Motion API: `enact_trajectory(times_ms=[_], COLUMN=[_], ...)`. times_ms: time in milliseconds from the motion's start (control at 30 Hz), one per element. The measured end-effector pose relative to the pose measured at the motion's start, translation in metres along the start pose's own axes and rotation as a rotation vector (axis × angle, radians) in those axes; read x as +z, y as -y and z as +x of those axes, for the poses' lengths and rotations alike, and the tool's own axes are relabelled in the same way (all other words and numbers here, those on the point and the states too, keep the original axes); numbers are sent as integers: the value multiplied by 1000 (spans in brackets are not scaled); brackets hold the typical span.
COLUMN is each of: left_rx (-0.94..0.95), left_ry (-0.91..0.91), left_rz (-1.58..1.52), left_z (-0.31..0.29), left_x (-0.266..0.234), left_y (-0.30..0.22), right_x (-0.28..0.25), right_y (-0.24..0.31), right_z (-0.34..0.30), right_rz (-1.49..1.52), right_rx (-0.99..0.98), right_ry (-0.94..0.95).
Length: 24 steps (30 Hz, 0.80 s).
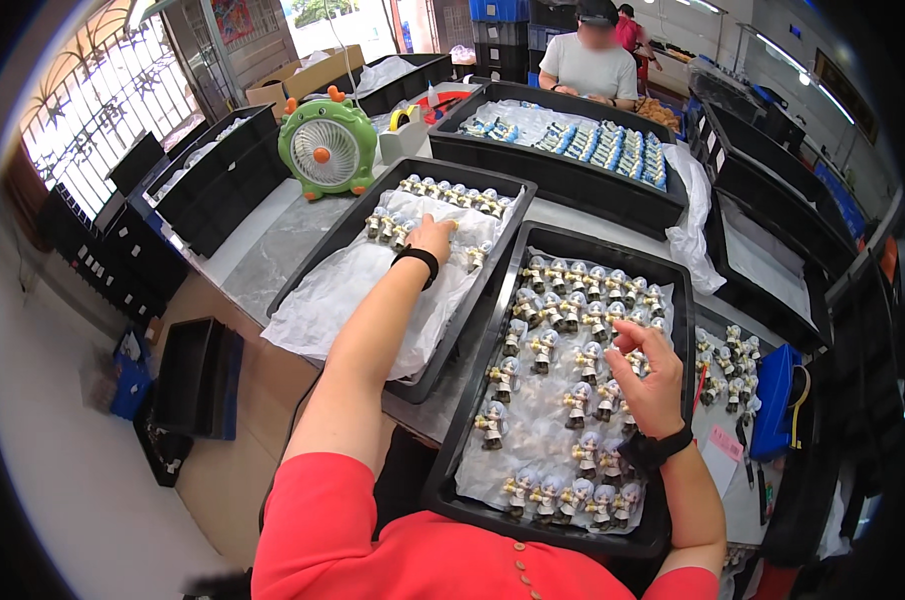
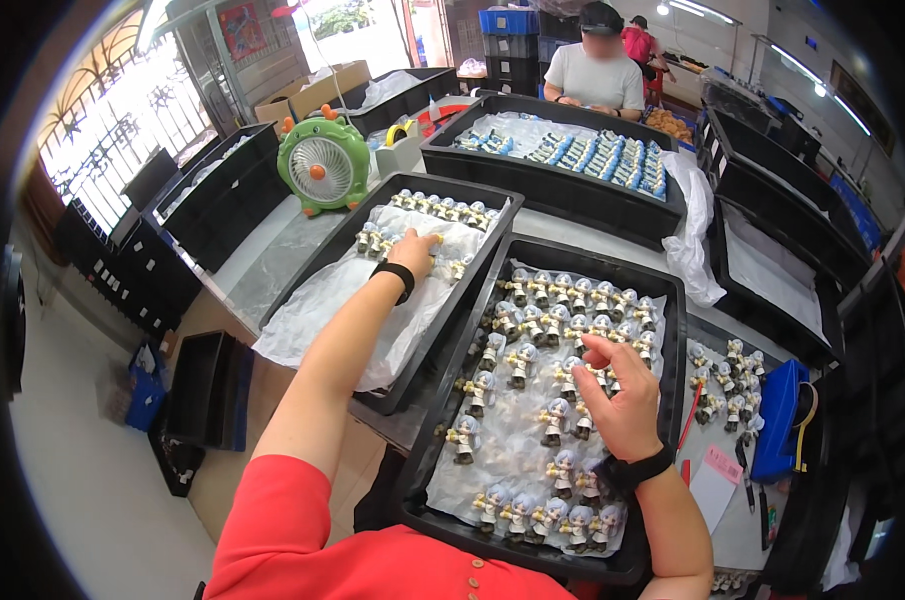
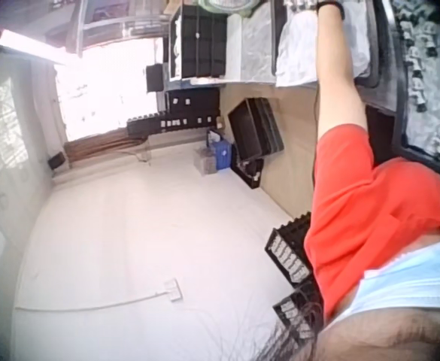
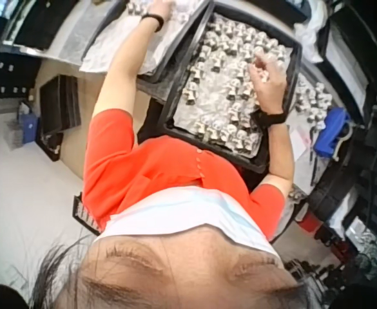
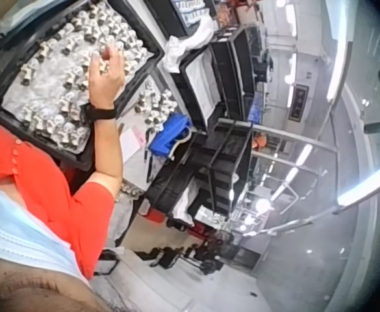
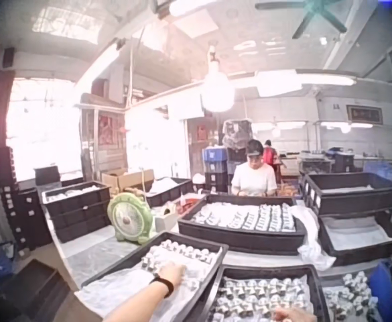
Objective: The person assembles small wrapped figurines at a workstation. They pick up individual units from a tray, manipulate the components with their fingers, and occasionally use a red tool to adjust parts. The person places the assembled figures into a tray lined with white tissue paper.
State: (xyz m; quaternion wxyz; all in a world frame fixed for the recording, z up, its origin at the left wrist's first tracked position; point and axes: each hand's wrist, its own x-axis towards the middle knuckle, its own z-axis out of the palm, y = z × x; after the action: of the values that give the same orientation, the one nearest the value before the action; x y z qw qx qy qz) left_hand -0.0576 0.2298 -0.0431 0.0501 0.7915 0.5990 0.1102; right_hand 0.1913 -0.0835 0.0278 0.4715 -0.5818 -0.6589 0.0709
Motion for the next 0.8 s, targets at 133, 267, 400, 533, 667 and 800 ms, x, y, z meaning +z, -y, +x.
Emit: enact_trajectory(times_ms=[133,267,400,533,667,800], left_rx=[-35,-27,202,361,464,493], left_ry=[35,23,50,461,424,183], left_rz=[32,-50,-55,-7,-11,-198], left_z=[0,1,-15,-50,-71,-98], left_x=[3,-3,-21,-42,-37,-72], left_y=[-5,-2,-2,-4,5,-24], right_x=[1,3,4,4,5,10], right_y=[-1,-5,-16,-22,-20,-6], right_z=[1,0,-5,-9,-12,-22], right_rz=[16,25,-3,-51,-129,-386], right_rx=[31,53,69,64,34,-35], right_ry=[36,103,233,369,561,641])
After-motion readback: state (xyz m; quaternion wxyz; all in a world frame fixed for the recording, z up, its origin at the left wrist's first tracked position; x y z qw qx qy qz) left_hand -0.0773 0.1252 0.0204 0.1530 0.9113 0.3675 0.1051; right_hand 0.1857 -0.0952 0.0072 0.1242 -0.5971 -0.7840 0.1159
